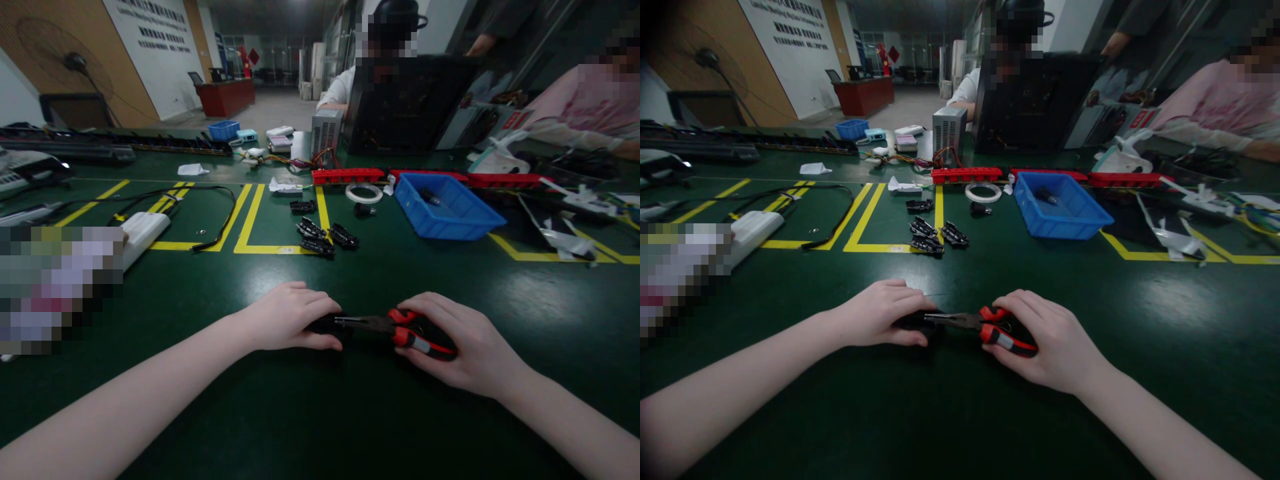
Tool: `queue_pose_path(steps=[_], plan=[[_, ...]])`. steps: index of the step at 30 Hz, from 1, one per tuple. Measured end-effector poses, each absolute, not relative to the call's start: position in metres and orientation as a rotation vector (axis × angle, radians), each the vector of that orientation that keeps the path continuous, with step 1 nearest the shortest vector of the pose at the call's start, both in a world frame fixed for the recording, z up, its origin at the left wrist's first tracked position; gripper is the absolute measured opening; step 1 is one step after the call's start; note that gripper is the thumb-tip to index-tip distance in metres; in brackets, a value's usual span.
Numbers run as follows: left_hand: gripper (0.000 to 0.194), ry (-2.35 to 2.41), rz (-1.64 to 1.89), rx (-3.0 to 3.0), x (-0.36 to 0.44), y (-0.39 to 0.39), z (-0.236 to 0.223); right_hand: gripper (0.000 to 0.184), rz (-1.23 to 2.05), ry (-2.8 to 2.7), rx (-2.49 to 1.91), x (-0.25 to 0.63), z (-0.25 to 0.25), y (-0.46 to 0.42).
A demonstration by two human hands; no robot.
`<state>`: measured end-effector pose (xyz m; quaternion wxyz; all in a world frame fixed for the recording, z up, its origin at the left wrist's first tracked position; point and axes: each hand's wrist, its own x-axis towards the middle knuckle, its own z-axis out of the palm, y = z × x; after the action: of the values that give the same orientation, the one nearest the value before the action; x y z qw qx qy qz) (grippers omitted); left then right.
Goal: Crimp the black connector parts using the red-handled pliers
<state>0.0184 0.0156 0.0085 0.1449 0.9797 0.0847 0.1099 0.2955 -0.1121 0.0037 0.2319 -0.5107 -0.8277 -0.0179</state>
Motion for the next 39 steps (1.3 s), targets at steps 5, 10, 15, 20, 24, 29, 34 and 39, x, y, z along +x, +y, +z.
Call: queue_pose_path(steps=[5, 10, 15, 20, 24, 29, 34, 39], plan=[[0.044, 0.178, 0.404, 2.841, 0.0166, 0.0159, 0.0059, 0.037, -0.090, -2.286, -1.372, 0.2938, 0.0045, -0.1130], [0.047, 0.153, 0.438, 2.858, 0.0160, 0.0159, 0.0064, 0.037, -0.098, -2.287, -1.365, 0.2935, 0.0043, -0.1135], [0.049, 0.160, 0.452, 2.862, 0.0154, 0.0159, 0.0056, 0.040, -0.192, -2.299, -1.344, 0.2941, 0.0037, -0.1153], [0.046, 0.164, 0.430, 2.854, 0.0160, 0.0158, 0.0055, 0.037, -0.135, -2.318, -1.378, 0.2928, 0.0041, -0.1147], [0.041, 0.182, 0.389, 2.833, 0.0171, 0.0153, 0.0074, 0.038, -0.147, -2.329, -1.393, 0.2917, 0.0070, -0.1118], [0.038, 0.189, 0.334, 2.804, 0.0176, 0.0154, 0.0086, 0.043, -0.235, -2.326, -1.390, 0.2930, 0.0080, -0.1100], [0.037, 0.182, 0.336, 2.780, 0.0169, 0.0161, 0.0082, 0.045, -0.243, -2.308, -1.376, 0.2952, 0.0054, -0.1101], [0.037, 0.180, 0.336, 2.773, 0.0166, 0.0163, 0.0088, 0.045, -0.234, -2.301, -1.377, 0.2946, 0.0076, -0.1103]])
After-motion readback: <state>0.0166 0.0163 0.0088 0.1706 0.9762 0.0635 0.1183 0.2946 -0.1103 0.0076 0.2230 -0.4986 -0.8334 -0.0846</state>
